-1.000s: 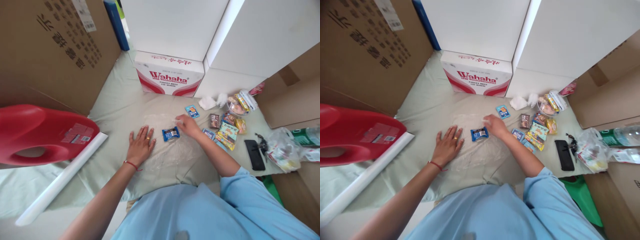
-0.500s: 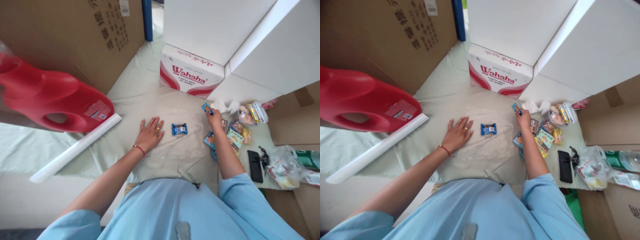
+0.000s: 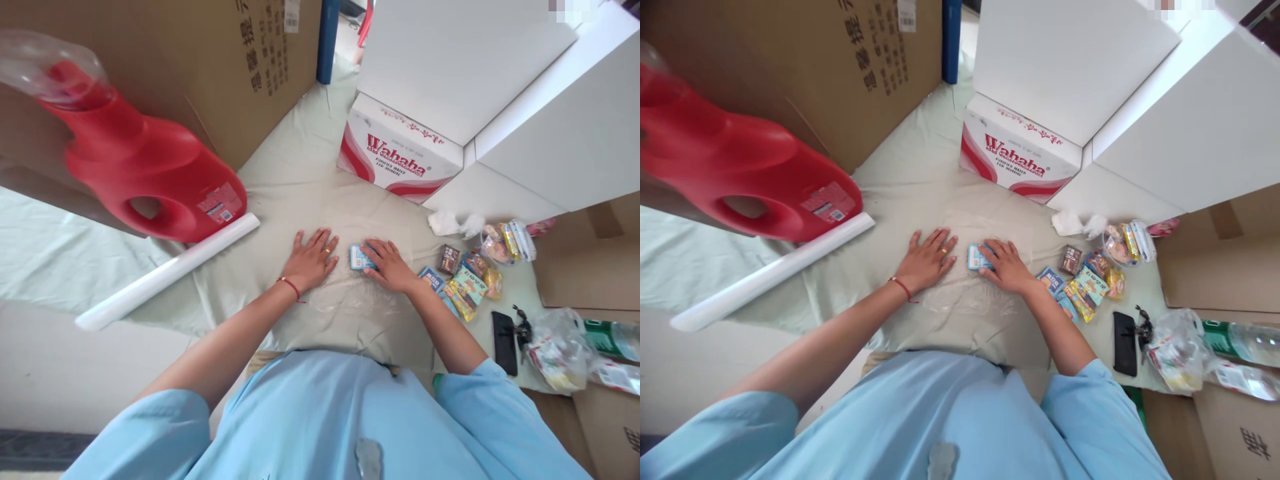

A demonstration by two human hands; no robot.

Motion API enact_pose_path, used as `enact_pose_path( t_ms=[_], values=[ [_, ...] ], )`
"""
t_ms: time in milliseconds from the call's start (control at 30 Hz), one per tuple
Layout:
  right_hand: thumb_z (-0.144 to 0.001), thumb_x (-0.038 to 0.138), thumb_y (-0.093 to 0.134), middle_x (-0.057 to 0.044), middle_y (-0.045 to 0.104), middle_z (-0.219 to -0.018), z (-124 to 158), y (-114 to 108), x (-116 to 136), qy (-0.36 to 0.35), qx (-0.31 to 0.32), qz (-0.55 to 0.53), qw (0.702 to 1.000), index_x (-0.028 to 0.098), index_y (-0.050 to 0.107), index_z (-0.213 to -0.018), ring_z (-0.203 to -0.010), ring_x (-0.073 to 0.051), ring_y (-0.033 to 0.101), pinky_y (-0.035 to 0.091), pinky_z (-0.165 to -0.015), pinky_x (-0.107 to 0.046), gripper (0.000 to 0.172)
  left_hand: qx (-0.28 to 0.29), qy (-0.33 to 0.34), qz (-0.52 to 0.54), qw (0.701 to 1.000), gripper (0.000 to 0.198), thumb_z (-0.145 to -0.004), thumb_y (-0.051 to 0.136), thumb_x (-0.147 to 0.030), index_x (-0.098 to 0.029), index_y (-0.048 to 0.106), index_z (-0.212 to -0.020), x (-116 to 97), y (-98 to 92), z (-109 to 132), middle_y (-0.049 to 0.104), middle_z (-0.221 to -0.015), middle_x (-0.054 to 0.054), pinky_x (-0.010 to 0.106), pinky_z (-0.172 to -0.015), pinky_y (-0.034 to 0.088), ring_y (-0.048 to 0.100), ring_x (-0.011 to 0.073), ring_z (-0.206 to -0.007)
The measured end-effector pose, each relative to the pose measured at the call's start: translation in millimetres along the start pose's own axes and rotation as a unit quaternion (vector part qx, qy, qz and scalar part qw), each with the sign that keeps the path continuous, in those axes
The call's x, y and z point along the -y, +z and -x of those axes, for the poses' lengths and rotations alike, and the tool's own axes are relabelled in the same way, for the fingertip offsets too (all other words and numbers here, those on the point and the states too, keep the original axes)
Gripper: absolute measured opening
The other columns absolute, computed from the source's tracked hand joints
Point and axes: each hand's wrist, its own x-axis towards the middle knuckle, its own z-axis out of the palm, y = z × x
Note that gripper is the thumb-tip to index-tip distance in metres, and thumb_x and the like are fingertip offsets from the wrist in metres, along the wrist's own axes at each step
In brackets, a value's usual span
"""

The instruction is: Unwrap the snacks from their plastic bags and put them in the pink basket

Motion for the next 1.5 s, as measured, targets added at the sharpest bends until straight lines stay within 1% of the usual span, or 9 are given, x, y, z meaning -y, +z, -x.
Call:
enact_pose_path(
  t_ms=[133, 267, 500, 733, 833, 1000, 1200, 1333, 1500],
  values=[
    [-0.11, 0.045, 0.043, -0.018, 0.048, -0.161, -5.9, 3.4, -3.7, -0.005, -0.003, 0.01, 1.0, 0.021, 0.046, -0.163, -0.151, -0.034, 0.038, 0.021, -0.128, -0.062, 0.058, -0.001, 0.001, 0.003, 1.0, 0.062, -0.109, 0.027, -0.048, -0.024, 0.042, -0.164, 0.8, 0.3, -0.9, 0.031, -0.176, 0.012, 0.064, -0.133, 0.002, 0.026, 0.0275, -0.164],
    [-0.111, 0.046, 0.041, -0.017, 0.047, -0.162, -7.4, 11.6, -4.8, -0.004, -0.021, 0.006, 1.0, 0.023, 0.042, -0.165, -0.151, -0.033, 0.036, 0.022, -0.127, -0.062, 0.059, -0.007, 0.004, 0.003, 1.0, 0.061, -0.109, 0.027, -0.048, -0.025, 0.044, -0.163, 1.5, 0.3, -0.4, 0.032, -0.176, 0.012, 0.063, -0.133, 0.004, 0.026, 0.0271, -0.164],
    [-0.11, 0.047, 0.045, -0.019, 0.05, -0.156, -2.8, 20.4, 9.8, 0.045, -0.043, 0.0, 0.998, 0.02, 0.043, -0.164, -0.14, -0.034, 0.044, 0.036, -0.119, -0.052, 0.061, -0.006, 0.012, 0.009, 1.0, 0.06, -0.11, 0.023, -0.044, -0.026, 0.045, -0.162, 8.8, 1.0, 3.3, 0.036, -0.174, 0.011, 0.061, -0.133, 0.01, 0.03, 0.026, -0.162],
    [-0.102, 0.042, 0.063, -0.016, 0.055, -0.152, -2.8, 14.3, 11.3, 0.037, -0.059, -0.023, 0.997, 0.022, 0.045, -0.163, -0.14, -0.033, 0.044, 0.035, -0.12, -0.05, 0.067, 0.01, 0.026, -0.007, 1.0, 0.06, -0.11, 0.021, -0.046, -0.029, 0.042, -0.164, 18.6, 5.4, 3.3, 0.031, -0.176, 0.01, 0.069, -0.13, -0.003, 0.026, 0.0271, -0.164],
    [-0.099, 0.031, 0.064, -0.016, 0.056, -0.15, -4.4, 10.7, 9.8, 0.051, -0.051, -0.015, 0.997, 0.023, 0.046, -0.162, -0.139, -0.032, 0.044, 0.035, -0.119, -0.049, 0.066, 0.011, 0.022, -0.012, 1.0, 0.062, -0.11, 0.02, -0.046, -0.028, 0.04, -0.165, 17.7, 5.9, 3.8, 0.03, -0.176, 0.009, 0.069, -0.131, -0.002, 0.026, 0.0276, -0.164],
    [-0.101, 0.036, 0.063, -0.018, 0.05, -0.155, -6.2, 15.6, 9.9, 0.036, -0.061, 0.011, 0.997, 0.021, 0.042, -0.164, -0.143, -0.035, 0.04, 0.029, -0.122, -0.055, 0.068, 0.009, 0.017, -0.018, 1.0, 0.062, -0.11, 0.02, -0.048, -0.029, 0.039, -0.165, 15.4, 4.3, 4.6, 0.029, -0.177, 0.008, 0.066, -0.132, 0.002, 0.026, 0.0265, -0.164],
    [-0.091, 0.007, 0.058, -0.018, 0.055, -0.141, -9.3, 23.5, 7.5, 0.002, -0.06, 0.027, 0.998, 0.021, 0.047, -0.161, -0.134, -0.031, 0.043, 0.034, -0.118, -0.05, 0.072, 0.011, 0.017, -0.022, 1.0, 0.06, -0.11, 0.021, -0.046, -0.029, 0.04, -0.165, 13.4, 0.2, 5.2, 0.029, -0.177, 0.008, 0.066, -0.132, 0.004, 0.026, 0.0254, -0.164],
    [-0.092, 0.011, 0.06, -0.017, 0.054, -0.141, -10.0, 28.6, 9.3, -0.021, -0.072, 0.013, 0.997, 0.024, 0.042, -0.164, -0.134, -0.031, 0.043, 0.032, -0.119, -0.052, 0.075, 0.013, 0.015, -0.02, 1.0, 0.061, -0.11, 0.021, -0.047, -0.029, 0.039, -0.165, 13.3, 0.2, 5.1, 0.028, -0.177, 0.008, 0.066, -0.132, 0.005, 0.025, 0.0251, -0.164],
    [-0.094, 0.012, 0.056, -0.018, 0.052, -0.143, -6.5, 34.1, 3.9, 0.007, -0.081, -0.003, 0.997, 0.023, 0.037, -0.166, -0.132, -0.031, 0.042, 0.033, -0.119, -0.052, 0.075, 0.018, -0.001, -0.023, 1.0, 0.062, -0.11, 0.021, -0.049, -0.031, 0.038, -0.166, 12.9, 0.1, 6.5, 0.027, -0.178, 0.006, 0.069, -0.131, 0.003, 0.026, 0.0278, -0.164]
  ],
)
